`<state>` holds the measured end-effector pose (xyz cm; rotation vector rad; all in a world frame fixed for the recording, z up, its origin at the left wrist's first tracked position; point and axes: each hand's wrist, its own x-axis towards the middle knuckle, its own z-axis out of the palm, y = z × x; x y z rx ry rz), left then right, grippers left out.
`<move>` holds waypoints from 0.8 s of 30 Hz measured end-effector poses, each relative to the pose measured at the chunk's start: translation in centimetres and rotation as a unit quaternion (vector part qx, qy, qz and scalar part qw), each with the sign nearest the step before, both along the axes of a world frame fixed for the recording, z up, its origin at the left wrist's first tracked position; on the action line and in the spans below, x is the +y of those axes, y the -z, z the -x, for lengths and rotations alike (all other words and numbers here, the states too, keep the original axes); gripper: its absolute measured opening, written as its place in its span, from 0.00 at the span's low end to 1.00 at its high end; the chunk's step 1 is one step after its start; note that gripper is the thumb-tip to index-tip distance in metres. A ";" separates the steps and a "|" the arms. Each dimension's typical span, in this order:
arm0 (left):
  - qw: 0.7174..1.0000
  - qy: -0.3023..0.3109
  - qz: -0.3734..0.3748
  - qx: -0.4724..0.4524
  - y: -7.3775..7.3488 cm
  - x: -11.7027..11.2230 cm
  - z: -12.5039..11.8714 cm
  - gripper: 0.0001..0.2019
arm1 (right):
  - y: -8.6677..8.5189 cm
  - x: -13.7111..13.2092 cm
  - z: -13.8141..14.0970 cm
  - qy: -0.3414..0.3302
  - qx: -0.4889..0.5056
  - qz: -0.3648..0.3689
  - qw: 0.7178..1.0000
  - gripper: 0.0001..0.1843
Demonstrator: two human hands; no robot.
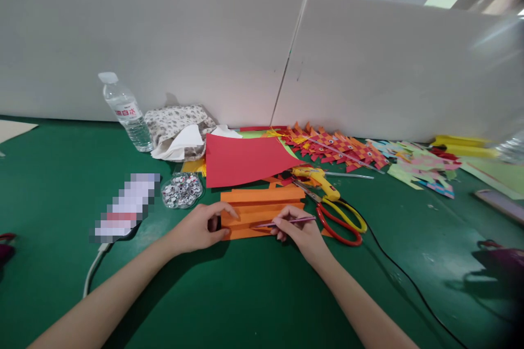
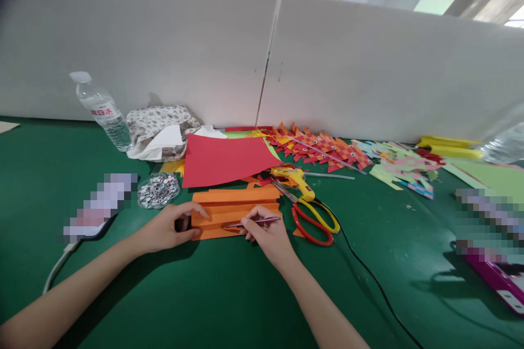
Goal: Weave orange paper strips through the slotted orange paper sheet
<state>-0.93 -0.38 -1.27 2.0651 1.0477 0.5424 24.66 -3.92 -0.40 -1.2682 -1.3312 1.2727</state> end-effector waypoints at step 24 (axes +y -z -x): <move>0.998 -0.054 -0.026 0.006 0.2 -0.5 -0.7 0.09 | 0.2 -0.3 1.7 0.007 -0.013 -0.037 0.999 0.17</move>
